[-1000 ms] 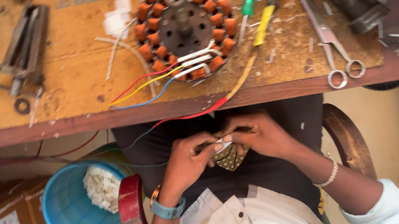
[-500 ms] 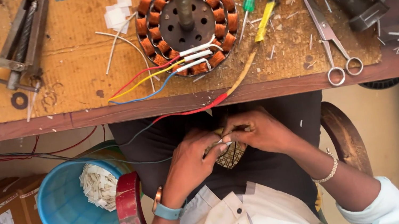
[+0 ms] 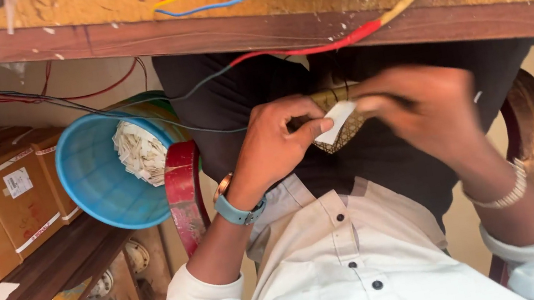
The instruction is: The person strips insulation from wires using a yellow wire stripper, then inserts white plastic connectors onto the exposed wire ends of a motor stator. They cut a piece of white tape with scissors and wrap it around the connector assembly to secure the connections.
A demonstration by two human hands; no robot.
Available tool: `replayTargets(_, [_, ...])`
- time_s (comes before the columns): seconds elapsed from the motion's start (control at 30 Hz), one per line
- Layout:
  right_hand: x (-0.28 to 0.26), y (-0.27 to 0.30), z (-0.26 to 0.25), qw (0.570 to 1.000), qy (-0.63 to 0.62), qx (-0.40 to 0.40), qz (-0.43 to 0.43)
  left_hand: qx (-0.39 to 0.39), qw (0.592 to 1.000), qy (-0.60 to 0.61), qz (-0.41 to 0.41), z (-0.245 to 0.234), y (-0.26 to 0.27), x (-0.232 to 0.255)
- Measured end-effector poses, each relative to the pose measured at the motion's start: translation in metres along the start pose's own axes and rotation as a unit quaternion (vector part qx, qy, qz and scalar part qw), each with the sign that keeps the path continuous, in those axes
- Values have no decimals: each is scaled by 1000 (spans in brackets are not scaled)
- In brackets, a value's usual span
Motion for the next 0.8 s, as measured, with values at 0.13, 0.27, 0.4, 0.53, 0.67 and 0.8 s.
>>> replayTargets(0.13, [1,58,-73,974,89,205,42,50,988,137,-46,-1,-4,-29])
replayTargets(0.27, [61,83,-96,961,122,197,151,7,964,263,-35,20,-14,-43])
replayTargets(0.4, [104,94,-103,956,131,182,192,-9,964,265,-20,36,-16,-46])
replayTargets(0.53, [118,110,-104,957,109,183,197,14,960,278,-7,37,-16,-53])
replayTargets(0.67, [129,127,-101,959,67,184,206,27,952,305,2,32,-16,-51])
replayTargets(0.8, [145,162,-88,956,13,179,232,51,952,302,4,28,-9,-49])
Point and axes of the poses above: each hand's wrist, its own y-axis away from the middle knuckle, its own z-axis out of the palm, x = y × z, the point moved 7 cm from there along -y, towards the middle knuckle, and after that the axes turned 13 degrees about -x, right-handed, at the moved point
